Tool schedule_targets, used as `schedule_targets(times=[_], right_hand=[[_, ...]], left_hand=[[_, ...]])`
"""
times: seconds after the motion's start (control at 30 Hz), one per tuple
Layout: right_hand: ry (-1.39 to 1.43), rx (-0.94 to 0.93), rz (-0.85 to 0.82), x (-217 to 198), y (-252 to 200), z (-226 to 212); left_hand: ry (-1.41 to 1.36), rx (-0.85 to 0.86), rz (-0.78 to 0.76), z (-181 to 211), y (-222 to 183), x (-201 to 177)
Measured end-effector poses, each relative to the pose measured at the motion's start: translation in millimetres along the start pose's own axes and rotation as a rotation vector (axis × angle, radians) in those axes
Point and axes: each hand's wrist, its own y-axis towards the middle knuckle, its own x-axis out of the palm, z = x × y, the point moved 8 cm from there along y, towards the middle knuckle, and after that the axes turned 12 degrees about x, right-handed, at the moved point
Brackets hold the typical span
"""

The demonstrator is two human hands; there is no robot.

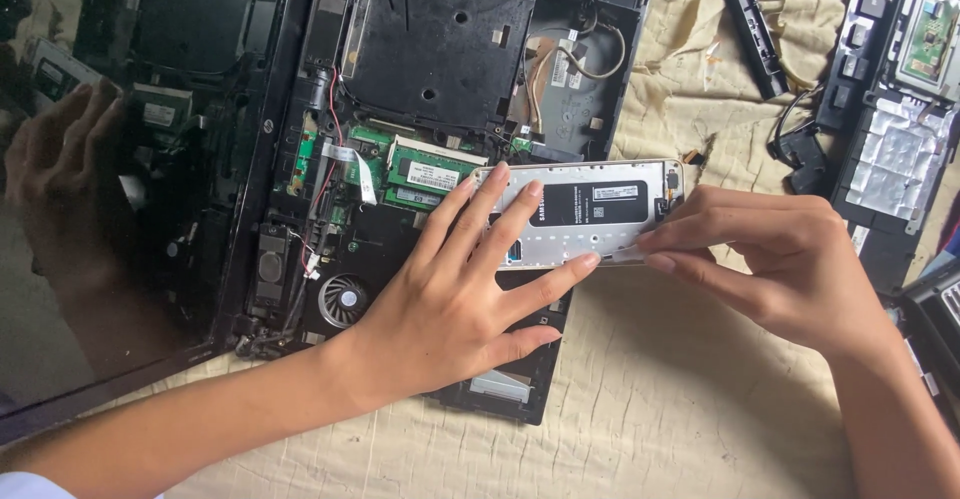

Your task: Unscrewing and removing a hard drive bracket from a disassembled laptop using a screwdriver.

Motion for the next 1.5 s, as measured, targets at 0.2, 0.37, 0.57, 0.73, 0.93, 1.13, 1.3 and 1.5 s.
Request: schedule_targets(times=[0.2,0.37,0.57,0.73,0.93,1.13,1.3,1.5], right_hand=[[-0.021,-0.016,-0.009,1,0,-2],[-0.037,-0.023,-0.010,0,0,0],[-0.051,-0.033,-0.016,0,0,-1],[-0.035,-0.025,-0.025,-1,1,1],[-0.016,-0.008,-0.023,-2,2,4],[-0.029,-0.014,-0.013,-2,1,6],[-0.001,-0.003,-0.016,-1,1,8],[0.009,0.019,-0.015,-1,2,7]], left_hand=[[0.022,0.011,-0.018,2,0,2],[0.021,0.009,-0.029,2,0,4],[0.046,0.007,-0.046,3,1,3],[0.087,0.007,-0.061,4,2,4],[0.114,0.008,-0.065,4,3,2],[0.167,0.014,-0.088,5,2,3],[0.080,0.005,-0.039,4,2,2],[0.058,-0.007,-0.010,2,1,2]])
